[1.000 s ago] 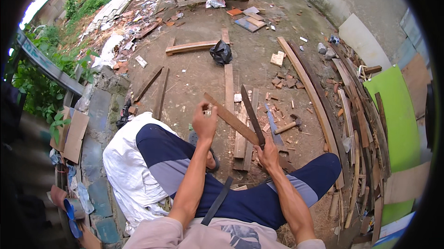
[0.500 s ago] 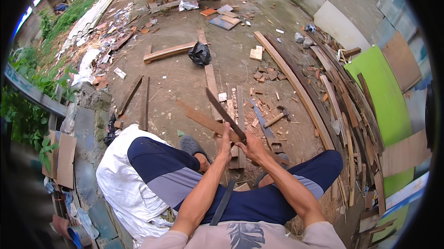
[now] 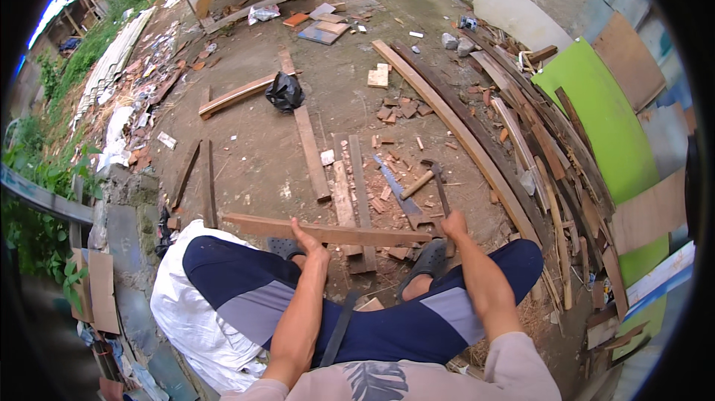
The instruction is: The person smooths a small wooden block with a metal file while sitting on the ground. They then assemble several wooden planks into a rectangular frame structure on the floor.
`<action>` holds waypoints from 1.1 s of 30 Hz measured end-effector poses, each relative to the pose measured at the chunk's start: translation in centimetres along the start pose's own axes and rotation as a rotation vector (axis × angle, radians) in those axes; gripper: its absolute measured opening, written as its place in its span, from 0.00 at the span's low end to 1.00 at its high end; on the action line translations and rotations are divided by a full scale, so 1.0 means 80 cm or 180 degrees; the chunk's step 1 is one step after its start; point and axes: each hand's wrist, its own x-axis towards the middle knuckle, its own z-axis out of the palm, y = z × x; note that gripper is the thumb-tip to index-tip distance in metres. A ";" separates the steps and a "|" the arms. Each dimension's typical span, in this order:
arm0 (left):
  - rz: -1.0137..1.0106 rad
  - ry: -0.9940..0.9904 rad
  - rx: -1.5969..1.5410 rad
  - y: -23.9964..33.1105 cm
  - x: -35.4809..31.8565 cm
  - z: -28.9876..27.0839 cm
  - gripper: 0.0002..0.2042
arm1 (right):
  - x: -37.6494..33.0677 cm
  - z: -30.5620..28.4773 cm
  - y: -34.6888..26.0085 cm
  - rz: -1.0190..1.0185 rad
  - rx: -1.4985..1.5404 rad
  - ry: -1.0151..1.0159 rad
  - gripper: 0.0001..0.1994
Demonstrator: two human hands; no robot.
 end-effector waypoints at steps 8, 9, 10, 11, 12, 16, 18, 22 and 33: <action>-0.0198 0.0309 0.0118 -0.038 0.030 -0.004 0.43 | 0.057 0.046 0.077 0.1237 0.0886 0.0185 0.17; -0.0137 0.0275 0.0120 -0.036 0.037 -0.008 0.44 | 0.058 0.040 0.069 0.1194 0.0907 0.0049 0.19; -0.0081 0.0230 0.0121 -0.034 0.044 -0.010 0.44 | 0.057 0.031 0.062 0.1151 0.0931 -0.0074 0.20; -0.0029 0.0201 0.0132 -0.031 0.049 -0.016 0.44 | 0.049 0.027 0.054 0.0971 0.0935 0.0076 0.21; -0.0076 0.0193 0.0116 -0.029 0.047 -0.019 0.44 | 0.037 0.022 0.046 0.0805 0.0923 0.0227 0.23; -0.0406 -0.0021 -0.0018 -0.020 0.020 -0.002 0.42 | 0.011 -0.021 0.037 0.0965 0.0727 0.0097 0.27; -0.0570 -0.0157 -0.0064 -0.022 0.007 0.011 0.40 | 0.017 -0.025 0.058 0.1178 0.0457 0.0105 0.26; -0.0685 -0.0281 0.0042 -0.041 -0.025 0.043 0.41 | 0.036 -0.011 0.131 0.1316 0.0195 0.0246 0.24; -0.0585 -0.0675 0.0179 -0.039 -0.047 0.081 0.44 | 0.039 -0.075 0.107 0.0660 0.1259 -0.0215 0.25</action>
